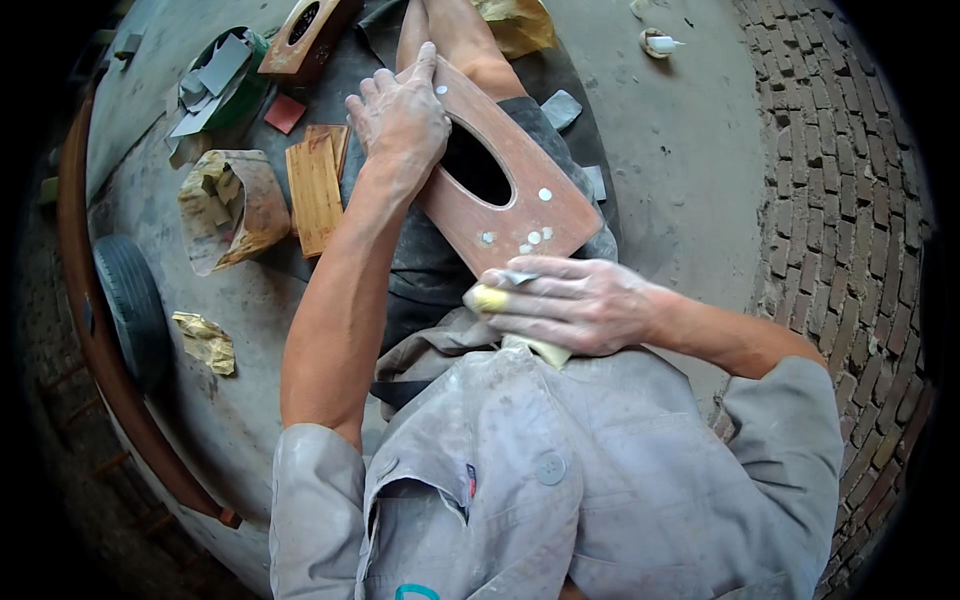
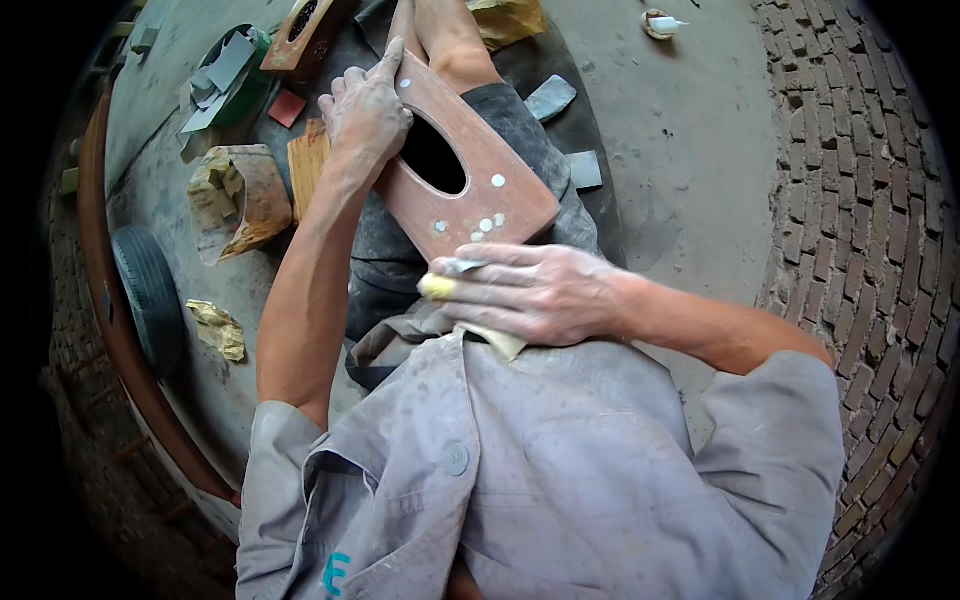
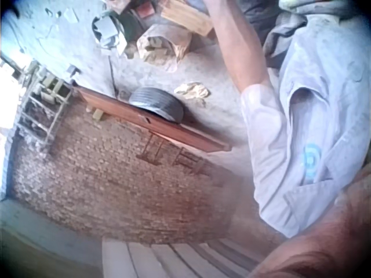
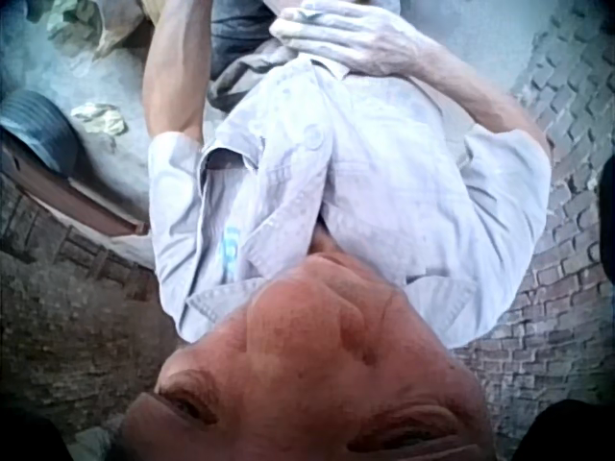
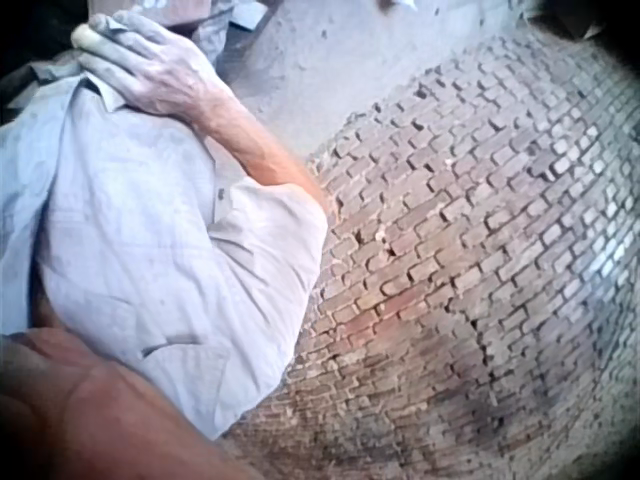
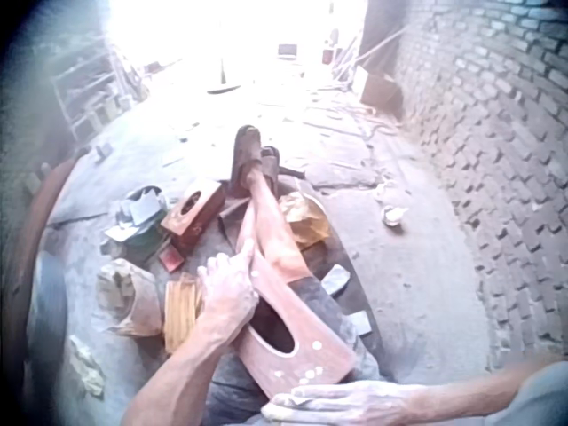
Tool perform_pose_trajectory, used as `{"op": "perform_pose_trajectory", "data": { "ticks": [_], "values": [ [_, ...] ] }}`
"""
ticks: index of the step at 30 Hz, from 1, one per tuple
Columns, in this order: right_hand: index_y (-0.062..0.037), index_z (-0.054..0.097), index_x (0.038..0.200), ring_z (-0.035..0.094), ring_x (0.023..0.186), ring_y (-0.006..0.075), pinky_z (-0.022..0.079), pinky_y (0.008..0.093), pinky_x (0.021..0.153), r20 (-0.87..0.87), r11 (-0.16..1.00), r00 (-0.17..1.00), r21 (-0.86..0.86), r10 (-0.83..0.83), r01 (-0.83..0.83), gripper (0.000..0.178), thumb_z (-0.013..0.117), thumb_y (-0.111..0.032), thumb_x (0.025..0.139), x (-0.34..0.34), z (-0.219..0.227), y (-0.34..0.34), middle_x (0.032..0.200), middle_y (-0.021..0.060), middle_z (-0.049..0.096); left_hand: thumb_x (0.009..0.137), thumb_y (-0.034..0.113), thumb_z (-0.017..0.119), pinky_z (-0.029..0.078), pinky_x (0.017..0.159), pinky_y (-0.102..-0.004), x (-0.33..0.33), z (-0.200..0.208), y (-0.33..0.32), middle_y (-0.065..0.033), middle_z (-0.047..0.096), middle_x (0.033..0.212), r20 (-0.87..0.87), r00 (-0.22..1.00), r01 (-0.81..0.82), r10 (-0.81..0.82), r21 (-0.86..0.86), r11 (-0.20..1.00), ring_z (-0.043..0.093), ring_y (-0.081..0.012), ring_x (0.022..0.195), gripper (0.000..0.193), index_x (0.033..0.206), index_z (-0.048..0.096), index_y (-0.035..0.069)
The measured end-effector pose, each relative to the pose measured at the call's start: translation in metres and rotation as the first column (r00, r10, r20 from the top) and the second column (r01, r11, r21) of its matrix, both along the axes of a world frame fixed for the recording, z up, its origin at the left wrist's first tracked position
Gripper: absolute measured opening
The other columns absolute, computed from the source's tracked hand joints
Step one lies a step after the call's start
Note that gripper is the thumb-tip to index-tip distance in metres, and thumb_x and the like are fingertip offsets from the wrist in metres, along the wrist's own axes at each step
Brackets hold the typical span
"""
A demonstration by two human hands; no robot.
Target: The person sits on the floor and sands a rectangular wooden piece with a central oval cutout using a sanding block. They repeatedly rub the surface and edges, occasionally flipping the piece to work on different sides.
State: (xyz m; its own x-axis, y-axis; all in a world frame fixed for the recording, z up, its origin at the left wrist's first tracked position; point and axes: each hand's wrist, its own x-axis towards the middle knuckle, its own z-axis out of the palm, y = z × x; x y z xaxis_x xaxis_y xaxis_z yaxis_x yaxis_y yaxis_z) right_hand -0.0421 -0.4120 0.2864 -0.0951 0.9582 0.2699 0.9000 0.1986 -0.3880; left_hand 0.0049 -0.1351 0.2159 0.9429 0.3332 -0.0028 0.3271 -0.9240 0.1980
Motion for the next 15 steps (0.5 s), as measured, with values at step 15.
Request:
{"op": "perform_pose_trajectory", "data": {
  "ticks": [15],
  "values": [
    [0.0118,0.057,0.146,0.049,0.151,0.0425,0.036,0.0533,0.129,0.03,0.818,0.836,-0.191,-0.547,0.542,0.067,0.064,-0.004,0.08,0.022,0.014,0.02,0.154,0.0305,0.056,0.087,0.013,0.071,0.043,0.105,-0.055,-0.004,0.002,0.001,-0.0207,0.064,0.127,0.006,1.0,-0.018,0.018,0.005,1.0,0.059,-0.0391,0.122,0.085,0.167,0.047,0.026]
  ]
}}
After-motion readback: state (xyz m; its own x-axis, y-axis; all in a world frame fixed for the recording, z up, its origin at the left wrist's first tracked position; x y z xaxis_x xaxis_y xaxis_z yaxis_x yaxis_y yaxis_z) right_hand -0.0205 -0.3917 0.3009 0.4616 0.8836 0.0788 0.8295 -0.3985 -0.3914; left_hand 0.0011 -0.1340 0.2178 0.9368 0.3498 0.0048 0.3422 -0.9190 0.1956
